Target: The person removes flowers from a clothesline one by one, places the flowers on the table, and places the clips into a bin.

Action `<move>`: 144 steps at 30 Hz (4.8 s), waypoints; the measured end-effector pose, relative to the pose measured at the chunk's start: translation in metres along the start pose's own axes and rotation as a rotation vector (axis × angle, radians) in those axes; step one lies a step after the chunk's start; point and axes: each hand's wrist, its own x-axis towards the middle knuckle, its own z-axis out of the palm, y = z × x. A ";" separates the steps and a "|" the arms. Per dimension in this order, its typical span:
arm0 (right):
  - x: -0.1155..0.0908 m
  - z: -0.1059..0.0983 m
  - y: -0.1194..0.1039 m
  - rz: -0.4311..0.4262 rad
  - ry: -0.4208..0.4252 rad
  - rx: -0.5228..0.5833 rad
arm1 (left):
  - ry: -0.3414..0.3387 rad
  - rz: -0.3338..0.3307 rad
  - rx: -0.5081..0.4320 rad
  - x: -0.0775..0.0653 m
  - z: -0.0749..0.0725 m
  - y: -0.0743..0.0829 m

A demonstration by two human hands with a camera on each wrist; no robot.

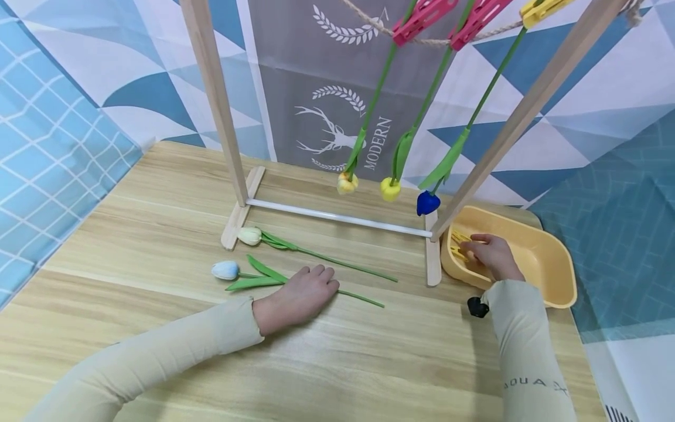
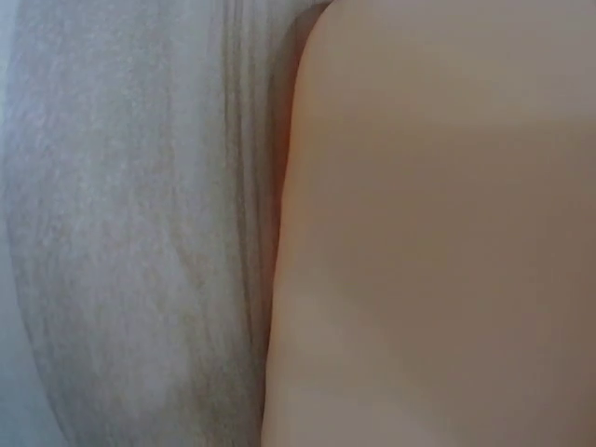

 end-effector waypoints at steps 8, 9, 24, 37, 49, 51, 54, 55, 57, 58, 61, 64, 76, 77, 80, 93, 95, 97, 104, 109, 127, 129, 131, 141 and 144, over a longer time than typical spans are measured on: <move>-0.009 -0.004 -0.011 -0.102 0.111 0.028 | -0.033 -0.025 -0.064 0.003 -0.004 -0.005; -0.010 -0.004 -0.013 -0.118 0.129 0.032 | -0.029 -0.028 -0.071 0.003 -0.005 -0.005; -0.057 0.010 -0.044 -0.225 0.212 -0.011 | 0.034 -0.060 -0.107 -0.002 -0.010 -0.010; -0.088 0.028 -0.070 -0.398 0.237 -0.160 | 0.120 -0.107 -0.050 -0.008 -0.023 -0.023; -0.099 0.040 -0.090 -0.470 0.264 -0.162 | 0.200 -0.207 -0.233 -0.008 -0.040 -0.049; -0.102 0.041 -0.094 -0.473 0.263 -0.161 | 0.201 -0.225 -0.256 -0.008 -0.042 -0.053; -0.104 0.042 -0.098 -0.478 0.261 -0.156 | 0.209 -0.241 -0.270 -0.008 -0.043 -0.057; -0.104 0.042 -0.100 -0.480 0.262 -0.153 | 0.218 -0.243 -0.273 -0.008 -0.043 -0.058; -0.105 0.043 -0.102 -0.487 0.268 -0.147 | 0.233 -0.242 -0.281 -0.009 -0.043 -0.060; -0.105 0.043 -0.103 -0.491 0.272 -0.142 | 0.241 -0.242 -0.288 -0.009 -0.044 -0.061; -0.105 0.045 -0.107 -0.498 0.286 -0.117 | 0.262 -0.248 -0.321 -0.009 -0.046 -0.066; -0.106 0.047 -0.111 -0.505 0.298 -0.080 | 0.282 -0.264 -0.356 -0.009 -0.048 -0.072; -0.113 0.046 -0.125 -0.520 0.324 0.018 | 0.373 -0.307 -0.482 -0.014 -0.070 -0.095; -0.114 0.046 -0.125 -0.524 0.326 0.028 | 0.378 -0.312 -0.491 -0.014 -0.072 -0.096; -0.115 0.046 -0.128 -0.538 0.339 0.055 | 0.381 -0.332 -0.514 -0.015 -0.075 -0.099; -0.126 0.039 -0.154 -0.582 0.373 0.090 | 0.422 -0.401 -0.642 -0.011 -0.099 -0.105; -0.127 0.038 -0.159 -0.590 0.378 0.090 | 0.446 -0.412 -0.668 -0.010 -0.104 -0.106; -0.128 0.037 -0.162 -0.610 0.396 0.105 | 0.468 -0.415 -0.683 -0.008 -0.107 -0.107; -0.133 0.029 -0.173 -0.718 0.480 0.205 | 0.541 -0.372 -0.686 0.001 -0.115 -0.109; -0.133 0.028 -0.184 -0.755 0.472 0.251 | 0.629 -0.325 -0.716 0.010 -0.120 -0.113; -0.136 0.025 -0.219 -0.857 0.496 0.322 | 0.820 -0.289 -0.839 0.032 -0.128 -0.121; -0.139 0.023 -0.226 -0.876 0.510 0.333 | 0.827 -0.283 -0.838 0.034 -0.131 -0.122; -0.141 0.021 -0.233 -0.904 0.527 0.349 | 0.828 -0.278 -0.836 0.037 -0.135 -0.123; -0.156 0.006 -0.269 -0.969 0.571 0.389 | 0.826 -0.280 -0.932 0.048 -0.153 -0.128; -0.160 0.004 -0.274 -0.966 0.578 0.368 | 0.829 -0.297 -0.992 0.054 -0.159 -0.130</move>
